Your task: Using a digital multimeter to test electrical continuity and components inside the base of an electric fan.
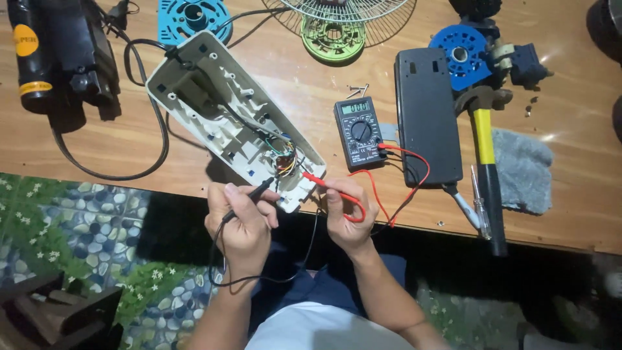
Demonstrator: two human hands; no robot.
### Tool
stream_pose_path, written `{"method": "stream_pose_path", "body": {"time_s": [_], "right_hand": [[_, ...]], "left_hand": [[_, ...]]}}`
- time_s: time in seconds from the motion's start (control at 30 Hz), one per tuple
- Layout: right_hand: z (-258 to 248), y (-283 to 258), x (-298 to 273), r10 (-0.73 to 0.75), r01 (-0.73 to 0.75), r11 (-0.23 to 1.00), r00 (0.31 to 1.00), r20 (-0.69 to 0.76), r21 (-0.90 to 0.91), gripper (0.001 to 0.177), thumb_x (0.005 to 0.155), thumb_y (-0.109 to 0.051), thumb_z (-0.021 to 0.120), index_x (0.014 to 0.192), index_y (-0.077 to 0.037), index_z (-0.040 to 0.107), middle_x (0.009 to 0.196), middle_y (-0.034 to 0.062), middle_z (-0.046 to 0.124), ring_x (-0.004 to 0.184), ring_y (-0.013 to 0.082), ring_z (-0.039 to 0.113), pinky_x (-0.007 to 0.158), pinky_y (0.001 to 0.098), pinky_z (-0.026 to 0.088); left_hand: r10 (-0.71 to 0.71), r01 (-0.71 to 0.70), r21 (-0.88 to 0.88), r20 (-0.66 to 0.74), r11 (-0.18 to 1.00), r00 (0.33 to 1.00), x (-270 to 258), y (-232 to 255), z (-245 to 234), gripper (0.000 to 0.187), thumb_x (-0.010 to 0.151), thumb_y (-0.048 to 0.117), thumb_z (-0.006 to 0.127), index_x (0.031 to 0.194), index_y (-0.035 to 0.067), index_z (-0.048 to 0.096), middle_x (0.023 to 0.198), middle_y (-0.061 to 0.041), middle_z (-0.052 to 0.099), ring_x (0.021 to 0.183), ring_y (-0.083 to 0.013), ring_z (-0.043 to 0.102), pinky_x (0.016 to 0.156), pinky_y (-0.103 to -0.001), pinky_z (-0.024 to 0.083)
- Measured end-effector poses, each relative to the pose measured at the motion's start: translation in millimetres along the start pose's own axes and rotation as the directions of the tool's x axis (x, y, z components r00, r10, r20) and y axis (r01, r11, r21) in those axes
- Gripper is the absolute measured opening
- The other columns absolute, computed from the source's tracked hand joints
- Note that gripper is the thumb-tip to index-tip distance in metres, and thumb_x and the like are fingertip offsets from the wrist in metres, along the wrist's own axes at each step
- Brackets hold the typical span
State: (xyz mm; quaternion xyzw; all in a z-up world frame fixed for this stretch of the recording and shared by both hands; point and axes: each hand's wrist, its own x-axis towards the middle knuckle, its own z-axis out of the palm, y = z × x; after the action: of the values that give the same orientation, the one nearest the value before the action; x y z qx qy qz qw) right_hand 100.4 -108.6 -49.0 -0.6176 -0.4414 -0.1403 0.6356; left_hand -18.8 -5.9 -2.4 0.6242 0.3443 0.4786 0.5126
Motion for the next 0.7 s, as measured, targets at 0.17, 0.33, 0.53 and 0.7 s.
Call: {"method": "stream_pose_path", "body": {"time_s": [0.17,0.33,0.53,0.7], "right_hand": [[0.1,-9.2,5.8,0.039,-0.039,0.999,0.999,-0.001,0.025,0.011,0.099,-0.004,0.065,0.100,0.005,0.072,0.078,0.0154,0.075,0.054,0.0186,0.064,0.054,0.0319,0.055],[3.3,-10.7,6.9,0.041,-0.042,0.998,0.999,0.010,0.043,0.012,0.099,-0.004,0.065,0.100,0.005,0.071,0.076,0.0168,0.074,0.052,0.0209,0.064,0.051,0.0325,0.054],[5.9,-15.8,13.2,0.048,-0.049,0.998,0.998,0.033,0.046,0.012,0.099,-0.004,0.064,0.101,0.006,0.070,0.075,0.0173,0.074,0.053,0.0204,0.062,0.050,0.0330,0.053],[5.8,-15.8,14.8,0.055,-0.057,0.998,0.997,0.059,0.029,0.012,0.100,-0.004,0.063,0.103,0.005,0.070,0.076,0.0162,0.074,0.055,0.0200,0.064,0.051,0.0329,0.053]], "left_hand": [[0.023,-0.024,0.034,0.028,0.999,0.999,0.8,0.2,-1.5,0.035,0.112,0.018,0.030,0.084,0.004,0.047,0.058,-0.011,0.069,0.029,-0.0142,0.053,0.037,-0.023,0.043],[0.009,-0.009,0.014,0.030,1.000,1.000,-0.1,0.9,-0.2,0.035,0.112,0.019,0.030,0.083,0.005,0.046,0.059,-0.012,0.069,0.030,-0.0138,0.053,0.038,-0.024,0.043],[0.018,-0.019,0.022,0.071,1.000,0.997,-1.2,-3.4,1.5,0.037,0.111,0.020,0.031,0.083,0.004,0.048,0.056,-0.011,0.069,0.030,-0.0156,0.053,0.039,-0.028,0.045],[0.049,-0.050,0.015,0.058,0.999,0.997,0.2,-6.5,2.2,0.035,0.111,0.017,0.031,0.082,0.005,0.048,0.055,-0.010,0.068,0.029,-0.0153,0.054,0.039,-0.027,0.045]]}}
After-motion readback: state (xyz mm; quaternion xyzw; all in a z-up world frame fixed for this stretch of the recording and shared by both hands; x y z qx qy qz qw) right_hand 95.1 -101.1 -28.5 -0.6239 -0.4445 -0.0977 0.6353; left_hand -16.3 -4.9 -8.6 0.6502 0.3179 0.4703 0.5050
